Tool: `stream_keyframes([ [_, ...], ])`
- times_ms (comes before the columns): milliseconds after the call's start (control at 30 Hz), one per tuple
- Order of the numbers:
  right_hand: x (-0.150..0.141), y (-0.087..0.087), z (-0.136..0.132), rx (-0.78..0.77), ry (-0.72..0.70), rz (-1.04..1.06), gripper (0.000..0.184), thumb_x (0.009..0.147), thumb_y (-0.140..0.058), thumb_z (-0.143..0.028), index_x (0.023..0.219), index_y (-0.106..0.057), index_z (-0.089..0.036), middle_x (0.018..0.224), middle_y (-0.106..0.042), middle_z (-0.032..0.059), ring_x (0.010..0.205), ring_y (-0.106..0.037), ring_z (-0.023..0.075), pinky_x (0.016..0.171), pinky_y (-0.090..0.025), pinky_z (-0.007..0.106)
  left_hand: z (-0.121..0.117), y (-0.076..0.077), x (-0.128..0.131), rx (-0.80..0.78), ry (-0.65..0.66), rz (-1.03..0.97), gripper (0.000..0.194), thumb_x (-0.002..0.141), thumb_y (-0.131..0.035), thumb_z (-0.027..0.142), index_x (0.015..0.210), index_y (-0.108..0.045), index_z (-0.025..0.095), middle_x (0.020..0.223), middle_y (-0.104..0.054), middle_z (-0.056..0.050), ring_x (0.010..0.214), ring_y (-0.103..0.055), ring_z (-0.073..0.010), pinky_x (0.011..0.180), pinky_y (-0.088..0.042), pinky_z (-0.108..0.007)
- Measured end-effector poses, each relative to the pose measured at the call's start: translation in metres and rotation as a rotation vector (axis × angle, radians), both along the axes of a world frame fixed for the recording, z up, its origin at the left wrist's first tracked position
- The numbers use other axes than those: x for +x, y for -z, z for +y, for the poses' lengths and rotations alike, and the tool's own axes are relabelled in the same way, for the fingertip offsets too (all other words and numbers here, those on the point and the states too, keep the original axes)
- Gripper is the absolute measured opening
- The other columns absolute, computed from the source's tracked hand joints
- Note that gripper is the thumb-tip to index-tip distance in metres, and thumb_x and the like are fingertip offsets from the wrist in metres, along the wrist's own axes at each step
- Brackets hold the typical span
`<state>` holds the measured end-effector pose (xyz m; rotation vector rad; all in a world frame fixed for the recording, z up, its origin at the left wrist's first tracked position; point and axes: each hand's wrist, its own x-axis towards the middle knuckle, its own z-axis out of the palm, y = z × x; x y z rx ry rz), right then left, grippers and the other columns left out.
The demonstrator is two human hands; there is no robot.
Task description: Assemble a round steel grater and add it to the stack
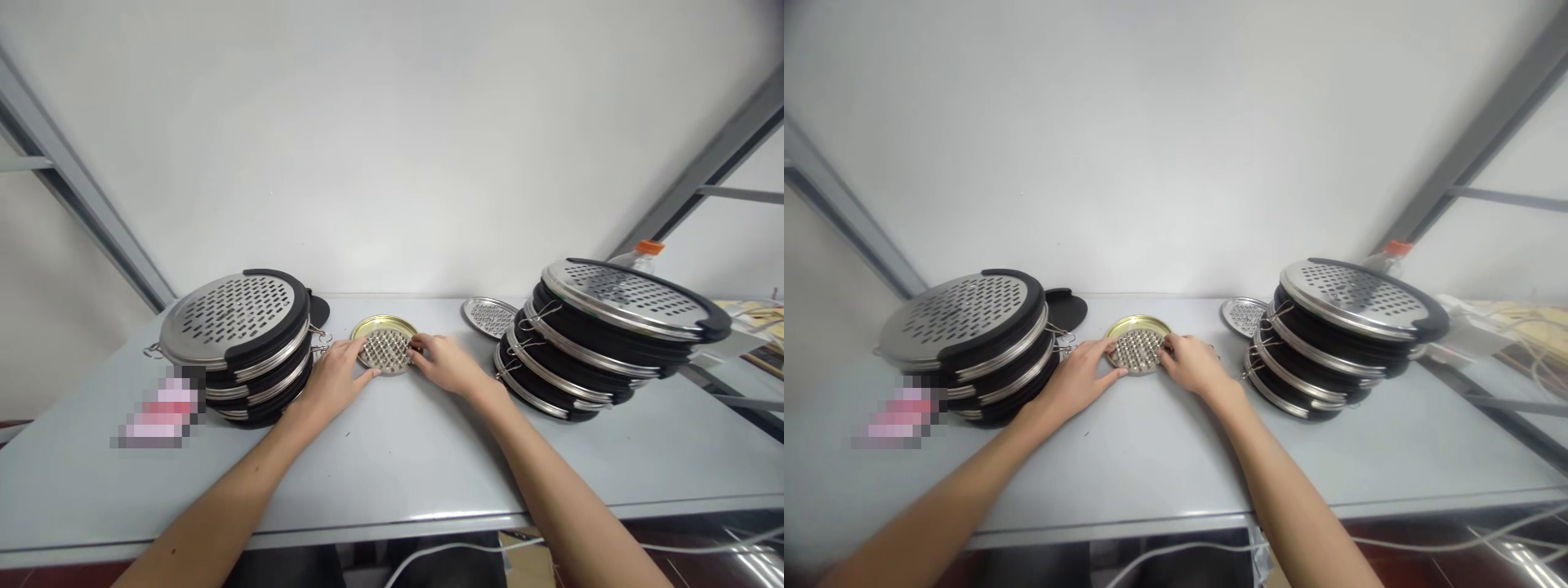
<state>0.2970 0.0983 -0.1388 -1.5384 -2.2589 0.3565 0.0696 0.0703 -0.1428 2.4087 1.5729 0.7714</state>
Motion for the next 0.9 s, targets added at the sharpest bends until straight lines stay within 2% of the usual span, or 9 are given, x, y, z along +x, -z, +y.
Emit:
stream_keyframes([
  [300, -0.001, 0.001, -0.001, -0.003, 0.022, -0.009, 0.024, 0.090, -0.049, -0.037, 0.104, -0.062, -0.021, 0.099, -0.071, 0.0089, 0.096, -0.065, 0.0235, 0.081, -0.045, 0.029, 0.001, 0.003, 0.002, 0.026, -0.044, 0.026, 0.037, 0.081, -0.065, 0.037, 0.112, -0.056, 0.020, 0.103, -0.064, -0.008, 0.102, -0.058, -0.0255, 0.085, -0.047, -0.035],
  [533, -0.006, -0.003, -0.006, -0.019, 0.055, -0.031, 0.028, 0.090, -0.051, -0.041, 0.105, -0.060, -0.019, 0.097, -0.070, 0.0115, 0.092, -0.065, 0.0256, 0.080, -0.043, 0.030, 0.001, 0.001, 0.005, -0.014, -0.097, -0.006, 0.042, 0.078, -0.067, 0.041, 0.113, -0.056, 0.020, 0.098, -0.068, -0.005, 0.094, -0.062, -0.0257, 0.081, -0.047, -0.034],
  [900, -0.008, -0.007, -0.008, -0.039, 0.123, -0.094, 0.037, 0.092, -0.043, -0.044, 0.116, -0.055, -0.018, 0.101, -0.069, 0.0110, 0.097, -0.063, 0.0235, 0.082, -0.042, 0.029, 0.007, 0.003, 0.002, -0.065, -0.067, -0.102, 0.046, 0.075, -0.070, 0.035, 0.115, -0.054, 0.021, 0.098, -0.069, -0.002, 0.097, -0.061, -0.0239, 0.085, -0.046, -0.033],
])
